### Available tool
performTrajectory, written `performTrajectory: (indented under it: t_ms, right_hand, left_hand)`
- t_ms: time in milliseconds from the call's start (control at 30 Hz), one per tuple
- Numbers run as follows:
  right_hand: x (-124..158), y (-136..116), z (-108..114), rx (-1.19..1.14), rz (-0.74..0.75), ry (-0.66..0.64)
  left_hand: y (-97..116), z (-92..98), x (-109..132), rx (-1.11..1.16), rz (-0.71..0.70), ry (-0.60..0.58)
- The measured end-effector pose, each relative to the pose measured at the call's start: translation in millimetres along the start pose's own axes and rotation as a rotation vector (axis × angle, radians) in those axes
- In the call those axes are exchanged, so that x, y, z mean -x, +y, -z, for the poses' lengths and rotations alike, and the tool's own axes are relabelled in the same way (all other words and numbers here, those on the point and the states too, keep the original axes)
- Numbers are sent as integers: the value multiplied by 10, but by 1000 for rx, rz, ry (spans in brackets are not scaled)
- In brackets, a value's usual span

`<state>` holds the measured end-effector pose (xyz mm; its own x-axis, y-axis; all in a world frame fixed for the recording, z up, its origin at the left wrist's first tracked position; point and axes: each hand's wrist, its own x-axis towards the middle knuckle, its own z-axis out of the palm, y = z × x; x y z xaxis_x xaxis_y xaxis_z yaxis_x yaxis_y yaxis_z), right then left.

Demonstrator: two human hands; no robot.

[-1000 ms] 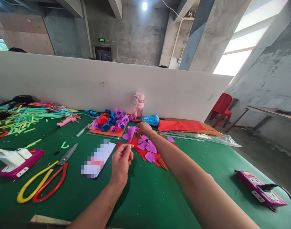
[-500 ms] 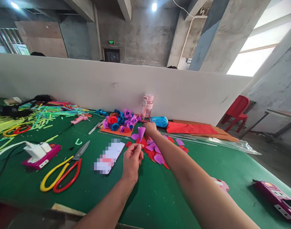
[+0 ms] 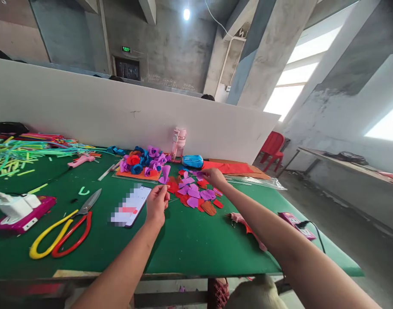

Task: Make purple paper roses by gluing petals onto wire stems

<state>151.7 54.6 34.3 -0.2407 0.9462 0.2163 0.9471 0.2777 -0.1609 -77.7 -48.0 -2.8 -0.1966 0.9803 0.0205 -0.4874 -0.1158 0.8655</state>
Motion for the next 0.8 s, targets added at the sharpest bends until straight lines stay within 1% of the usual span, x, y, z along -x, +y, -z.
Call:
performTrajectory:
  t_ms: [100, 133, 200, 267, 367, 500, 600, 700, 800]
  right_hand:
    - [304, 120, -40, 26, 75, -71]
    - [353, 158, -36, 45, 81, -94]
    - [374, 219, -5, 75, 33, -108]
    - [315, 244, 30, 85, -44, -93]
    - [156, 196, 23, 81, -83, -92]
    - [-51, 50, -103, 82, -116, -111]
    - [-166, -23, -217, 86, -139, -155]
    - [-247, -45, -317, 78, -163, -185]
    - [-289, -33, -382, 47, -223, -170]
  left_hand:
    - [2, -9, 17, -8, -4, 0]
    - [0, -12, 21, -14, -5, -1]
    - [-10, -17, 23, -24, -5, -12]
    - [-24, -24, 21, -31, -2, -25]
    - [-40, -34, 16, -41, 0, -34]
    - [-33, -32, 24, -53, 9, -38]
    - [-19, -23, 37, -58, 15, -37]
    - [-15, -18, 43, -62, 26, -44]
    - [-22, -22, 37, -66, 45, -47]
